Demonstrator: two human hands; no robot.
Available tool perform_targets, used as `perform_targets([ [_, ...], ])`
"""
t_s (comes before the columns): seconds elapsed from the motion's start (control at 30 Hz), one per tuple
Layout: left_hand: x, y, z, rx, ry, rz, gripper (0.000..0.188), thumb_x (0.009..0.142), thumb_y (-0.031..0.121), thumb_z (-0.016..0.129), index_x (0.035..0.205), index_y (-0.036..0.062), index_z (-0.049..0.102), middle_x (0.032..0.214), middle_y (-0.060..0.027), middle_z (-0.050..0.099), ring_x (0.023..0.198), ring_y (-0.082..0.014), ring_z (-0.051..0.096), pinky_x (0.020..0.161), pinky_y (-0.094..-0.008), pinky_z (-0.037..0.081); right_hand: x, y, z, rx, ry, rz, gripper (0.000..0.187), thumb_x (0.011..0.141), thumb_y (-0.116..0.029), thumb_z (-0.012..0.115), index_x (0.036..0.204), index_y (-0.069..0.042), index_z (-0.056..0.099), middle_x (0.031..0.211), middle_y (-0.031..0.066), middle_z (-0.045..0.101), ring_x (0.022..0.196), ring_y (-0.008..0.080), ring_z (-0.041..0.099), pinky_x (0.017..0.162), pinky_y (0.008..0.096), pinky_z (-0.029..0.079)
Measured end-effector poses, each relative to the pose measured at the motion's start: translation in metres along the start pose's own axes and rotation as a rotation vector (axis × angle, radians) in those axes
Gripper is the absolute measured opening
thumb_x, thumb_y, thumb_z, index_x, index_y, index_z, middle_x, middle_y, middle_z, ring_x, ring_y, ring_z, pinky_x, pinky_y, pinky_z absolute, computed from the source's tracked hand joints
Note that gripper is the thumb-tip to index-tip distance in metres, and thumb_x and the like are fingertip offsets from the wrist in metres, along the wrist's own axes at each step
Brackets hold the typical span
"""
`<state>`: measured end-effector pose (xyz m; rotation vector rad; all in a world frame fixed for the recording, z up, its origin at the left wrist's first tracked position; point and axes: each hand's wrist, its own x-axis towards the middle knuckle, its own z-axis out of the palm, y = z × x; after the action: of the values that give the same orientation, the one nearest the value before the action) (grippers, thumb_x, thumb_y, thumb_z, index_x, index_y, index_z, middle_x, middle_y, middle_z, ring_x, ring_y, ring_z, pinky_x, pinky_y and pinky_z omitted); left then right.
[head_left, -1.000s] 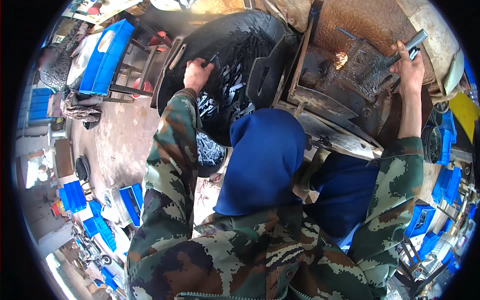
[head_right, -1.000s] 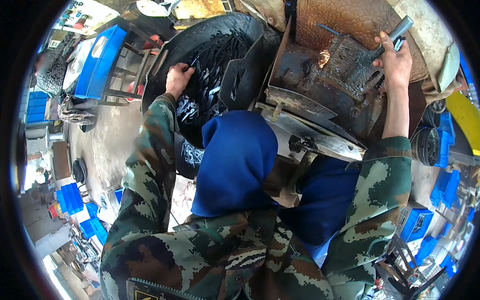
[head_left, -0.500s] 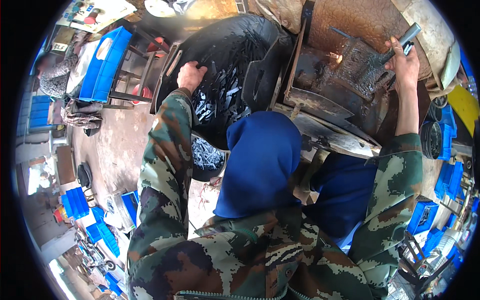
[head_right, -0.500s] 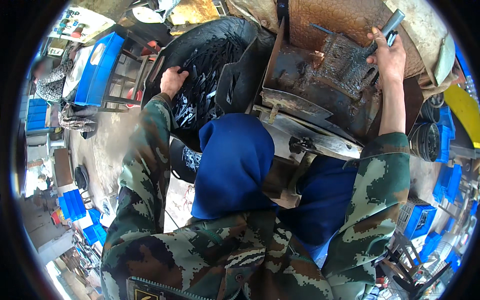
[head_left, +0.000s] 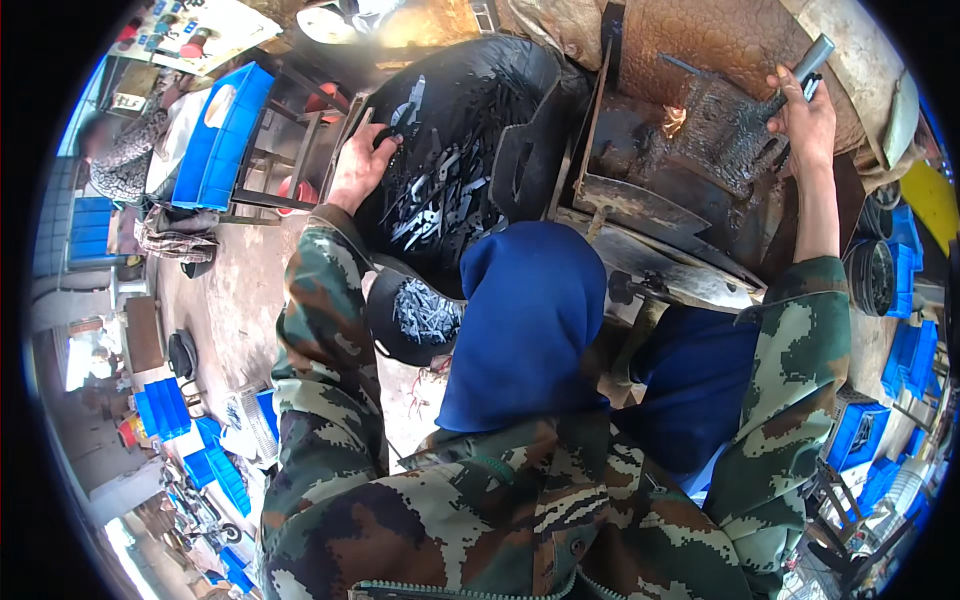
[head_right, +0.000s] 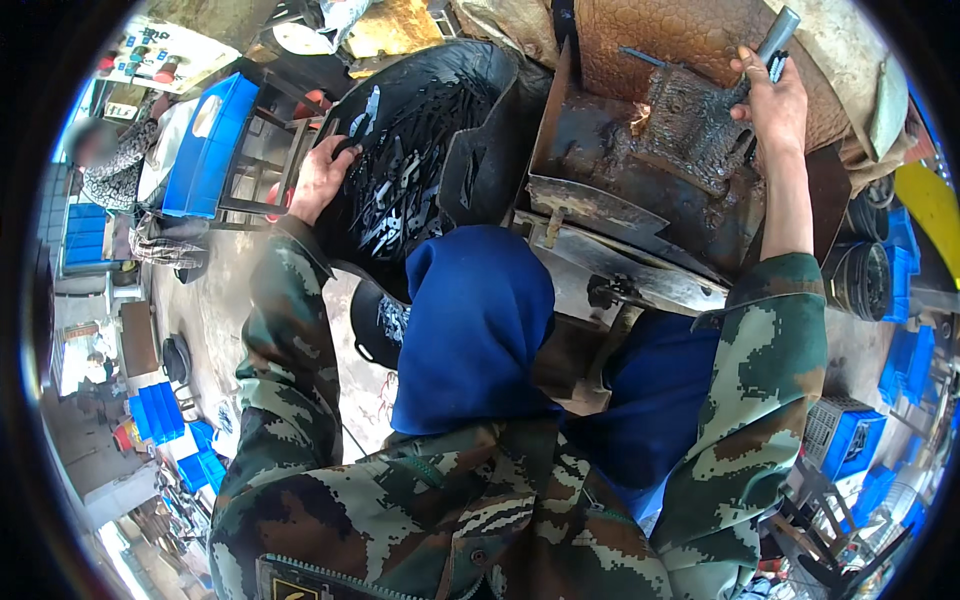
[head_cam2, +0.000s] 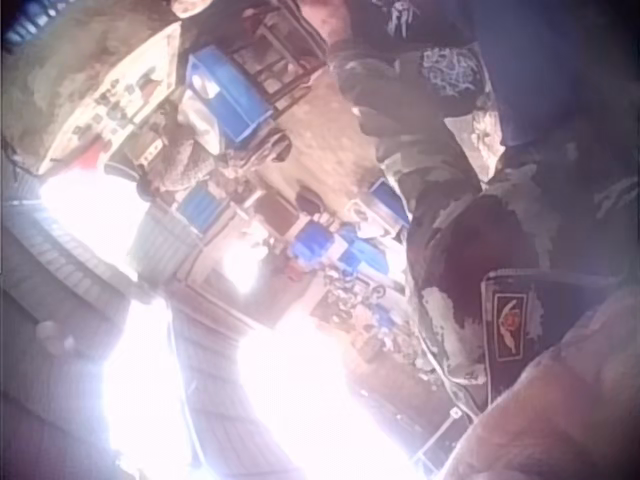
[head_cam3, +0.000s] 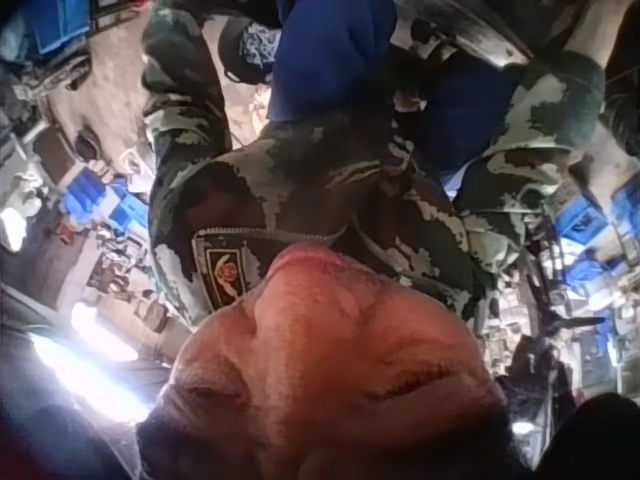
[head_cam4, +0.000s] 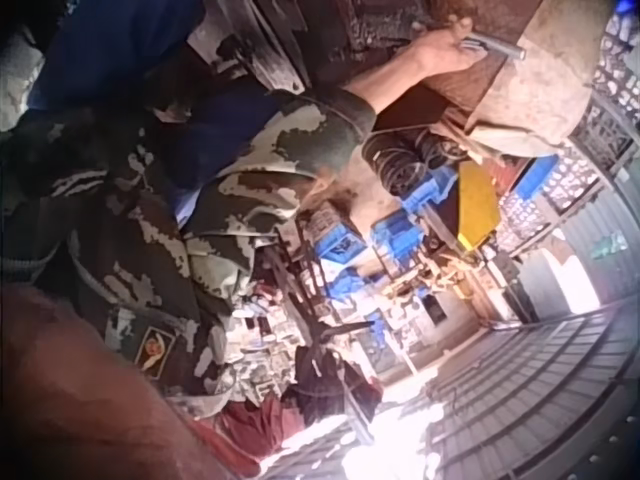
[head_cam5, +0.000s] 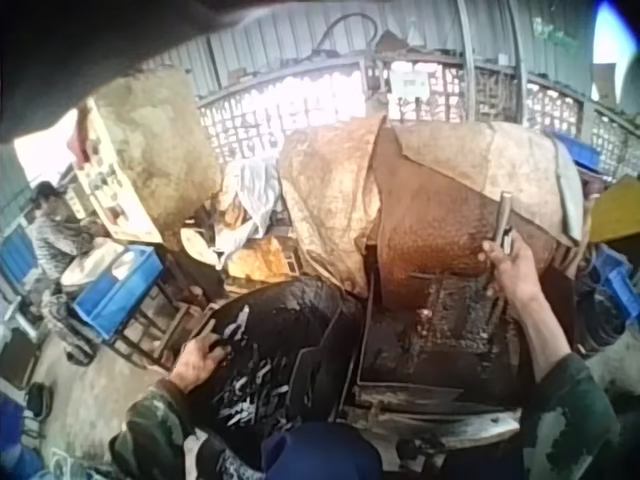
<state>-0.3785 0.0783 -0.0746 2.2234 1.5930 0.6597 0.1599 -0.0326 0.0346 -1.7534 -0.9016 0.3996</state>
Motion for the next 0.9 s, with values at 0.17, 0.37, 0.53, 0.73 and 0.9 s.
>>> perform_targets([
  [0.17,0.001,0.023,-0.022,-0.099,-0.202,-0.091,0.040,0.088,0.031,0.065,0.114,0.0006,0.065,0.097,-0.0191,0.067,0.093,-0.0292,0.064,0.085,-0.0375,0.048,-0.010,-0.014,0.002,-0.047,0.009,0.029,0.034,0.096,-0.031,0.065,0.116,-0.004,0.060,0.096,0.0008,0.073,0.048,0.0067,0.049,0.046,0.0218,0.046],
  [0.37,0.018,0.052,0.001,-0.239,-0.242,-0.098,0.042,0.089,0.031,0.065,0.116,-0.0003,0.065,0.097,-0.0148,0.069,0.092,-0.0224,0.063,0.086,-0.0340,0.047,-0.007,-0.010,-0.002,-0.057,0.002,0.018,0.035,0.096,-0.031,0.065,0.117,-0.005,0.060,0.095,0.0007,0.073,0.047,0.0073,0.050,0.046,0.0217,0.046],
  [0.53,0.030,0.037,0.038,-0.488,-0.139,-0.272,0.041,0.089,0.026,0.068,0.117,-0.0036,0.066,0.102,-0.0108,0.071,0.093,-0.0166,0.063,0.089,-0.0294,0.046,-0.008,-0.011,0.004,-0.023,-0.011,0.016,0.035,0.095,-0.032,0.065,0.117,-0.005,0.061,0.095,0.0006,0.073,0.048,0.0069,0.050,0.047,0.0214,0.046],
  [0.73,0.017,0.052,0.027,-0.632,-0.134,-0.308,0.031,0.091,0.018,0.066,0.114,-0.0029,0.069,0.100,-0.0052,0.071,0.092,-0.0117,0.062,0.087,-0.0254,0.046,-0.008,-0.009,0.004,-0.057,-0.006,0.015,0.035,0.095,-0.032,0.065,0.118,-0.005,0.061,0.095,-0.0002,0.073,0.048,0.0066,0.049,0.047,0.0212,0.046],
  [0.9,-0.004,0.067,0.006,-0.561,-0.208,-0.349,0.026,0.092,0.016,0.061,0.110,-0.0009,0.070,0.095,-0.0041,0.071,0.085,-0.0093,0.061,0.081,-0.0246,0.047,0.001,0.000,-0.002,-0.019,-0.005,-0.007,0.034,0.095,-0.031,0.065,0.117,-0.005,0.061,0.094,-0.0003,0.073,0.048,0.0065,0.049,0.047,0.0211,0.047],
])
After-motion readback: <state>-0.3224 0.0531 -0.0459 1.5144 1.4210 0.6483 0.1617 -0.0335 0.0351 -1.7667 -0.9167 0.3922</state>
